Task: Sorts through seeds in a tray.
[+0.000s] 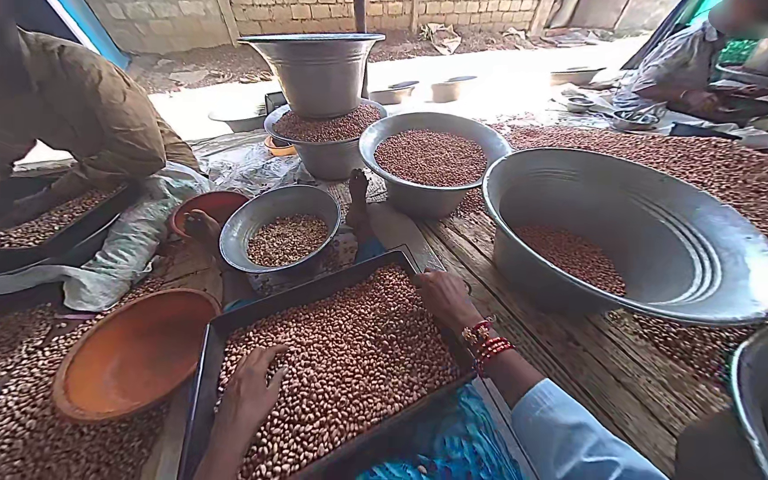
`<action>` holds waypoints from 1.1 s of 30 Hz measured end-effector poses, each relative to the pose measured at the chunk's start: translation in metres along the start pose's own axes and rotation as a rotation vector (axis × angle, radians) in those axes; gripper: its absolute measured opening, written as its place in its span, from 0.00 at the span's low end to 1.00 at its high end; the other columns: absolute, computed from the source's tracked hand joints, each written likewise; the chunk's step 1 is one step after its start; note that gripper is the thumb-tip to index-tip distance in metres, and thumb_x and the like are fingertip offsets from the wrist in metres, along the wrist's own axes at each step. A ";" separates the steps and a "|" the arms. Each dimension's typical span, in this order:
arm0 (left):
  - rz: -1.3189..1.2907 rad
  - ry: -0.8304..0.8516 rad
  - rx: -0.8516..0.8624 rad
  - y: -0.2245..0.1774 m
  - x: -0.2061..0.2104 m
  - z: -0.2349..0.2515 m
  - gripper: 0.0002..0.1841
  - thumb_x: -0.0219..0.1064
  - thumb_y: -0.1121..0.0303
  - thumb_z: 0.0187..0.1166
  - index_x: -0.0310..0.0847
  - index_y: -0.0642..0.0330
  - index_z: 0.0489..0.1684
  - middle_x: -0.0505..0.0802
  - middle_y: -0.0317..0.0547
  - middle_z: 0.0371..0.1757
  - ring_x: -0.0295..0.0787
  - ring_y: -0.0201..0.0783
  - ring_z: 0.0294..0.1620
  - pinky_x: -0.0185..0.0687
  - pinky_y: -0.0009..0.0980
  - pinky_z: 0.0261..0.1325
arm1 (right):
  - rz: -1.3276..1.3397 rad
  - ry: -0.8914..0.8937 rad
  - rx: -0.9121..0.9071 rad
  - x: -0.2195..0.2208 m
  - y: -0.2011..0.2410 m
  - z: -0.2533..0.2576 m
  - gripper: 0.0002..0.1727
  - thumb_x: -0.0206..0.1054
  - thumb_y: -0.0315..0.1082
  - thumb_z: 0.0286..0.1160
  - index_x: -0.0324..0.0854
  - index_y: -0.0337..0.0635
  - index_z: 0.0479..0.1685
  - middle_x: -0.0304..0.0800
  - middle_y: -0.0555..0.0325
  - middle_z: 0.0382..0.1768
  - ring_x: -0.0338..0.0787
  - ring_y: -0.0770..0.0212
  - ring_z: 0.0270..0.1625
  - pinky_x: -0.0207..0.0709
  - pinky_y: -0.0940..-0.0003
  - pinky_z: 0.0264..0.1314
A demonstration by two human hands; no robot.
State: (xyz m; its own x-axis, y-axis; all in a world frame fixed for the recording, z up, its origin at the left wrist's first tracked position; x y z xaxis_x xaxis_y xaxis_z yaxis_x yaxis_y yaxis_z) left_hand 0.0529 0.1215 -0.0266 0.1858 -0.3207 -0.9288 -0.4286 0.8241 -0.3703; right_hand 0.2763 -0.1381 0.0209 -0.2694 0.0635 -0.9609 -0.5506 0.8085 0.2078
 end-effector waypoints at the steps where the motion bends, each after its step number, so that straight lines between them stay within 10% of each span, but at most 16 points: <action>1: 0.007 -0.001 0.000 -0.001 0.000 0.000 0.18 0.71 0.74 0.77 0.87 0.61 0.66 0.90 0.68 0.61 0.84 0.69 0.69 0.73 0.62 0.74 | -0.012 0.017 0.004 0.005 -0.001 0.002 0.16 0.59 0.32 0.85 0.86 0.39 0.63 0.90 0.37 0.60 0.88 0.36 0.65 0.76 0.37 0.66; 10: 0.000 -0.022 0.012 -0.001 -0.001 -0.001 0.17 0.71 0.75 0.77 0.88 0.63 0.65 0.90 0.69 0.60 0.84 0.69 0.67 0.74 0.61 0.74 | 0.165 0.199 -0.183 0.014 0.025 -0.013 0.15 0.71 0.39 0.77 0.88 0.41 0.56 0.93 0.41 0.49 0.91 0.40 0.54 0.78 0.36 0.56; 14: -0.016 -0.033 0.018 0.001 0.002 0.002 0.17 0.72 0.75 0.76 0.89 0.62 0.63 0.90 0.68 0.57 0.84 0.70 0.65 0.75 0.62 0.72 | 0.615 0.419 -0.562 0.028 0.076 -0.050 0.10 0.74 0.34 0.77 0.89 0.38 0.50 0.93 0.59 0.34 0.88 0.69 0.33 0.84 0.66 0.42; 17: -0.017 -0.029 -0.005 0.002 0.001 0.001 0.17 0.72 0.73 0.77 0.88 0.62 0.64 0.90 0.67 0.59 0.84 0.69 0.67 0.74 0.62 0.73 | 0.309 0.251 -0.396 0.043 0.065 -0.045 0.11 0.70 0.33 0.78 0.90 0.39 0.52 0.94 0.43 0.47 0.92 0.42 0.53 0.78 0.38 0.59; 23: -0.140 -0.146 0.081 -0.023 -0.017 -0.001 0.15 0.72 0.78 0.75 0.90 0.65 0.59 0.92 0.66 0.54 0.90 0.64 0.57 0.81 0.60 0.64 | 0.138 0.229 -0.314 0.074 0.059 -0.040 0.13 0.61 0.32 0.85 0.87 0.34 0.56 0.92 0.36 0.52 0.90 0.34 0.60 0.77 0.34 0.60; 33: -0.117 0.200 0.491 -0.152 0.033 0.021 0.11 0.63 0.78 0.82 0.93 0.66 0.49 0.95 0.59 0.50 0.94 0.56 0.55 0.85 0.52 0.65 | 0.702 -0.027 -0.199 0.041 0.021 -0.038 0.17 0.63 0.33 0.73 0.81 0.36 0.58 0.88 0.50 0.40 0.88 0.55 0.40 0.80 0.53 0.46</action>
State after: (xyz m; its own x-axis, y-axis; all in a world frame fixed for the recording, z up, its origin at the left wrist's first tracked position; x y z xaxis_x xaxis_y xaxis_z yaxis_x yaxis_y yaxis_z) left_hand 0.1427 -0.0049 -0.0001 0.0147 -0.4666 -0.8844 0.0571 0.8834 -0.4651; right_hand 0.2238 -0.1402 -0.0071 -0.5933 0.5447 -0.5926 -0.3893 0.4502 0.8036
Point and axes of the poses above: each hand's wrist, its own z-axis towards the middle knuckle, its own x-axis out of the palm, y = z × x, the point moved 10 cm from there along z, towards the middle knuckle
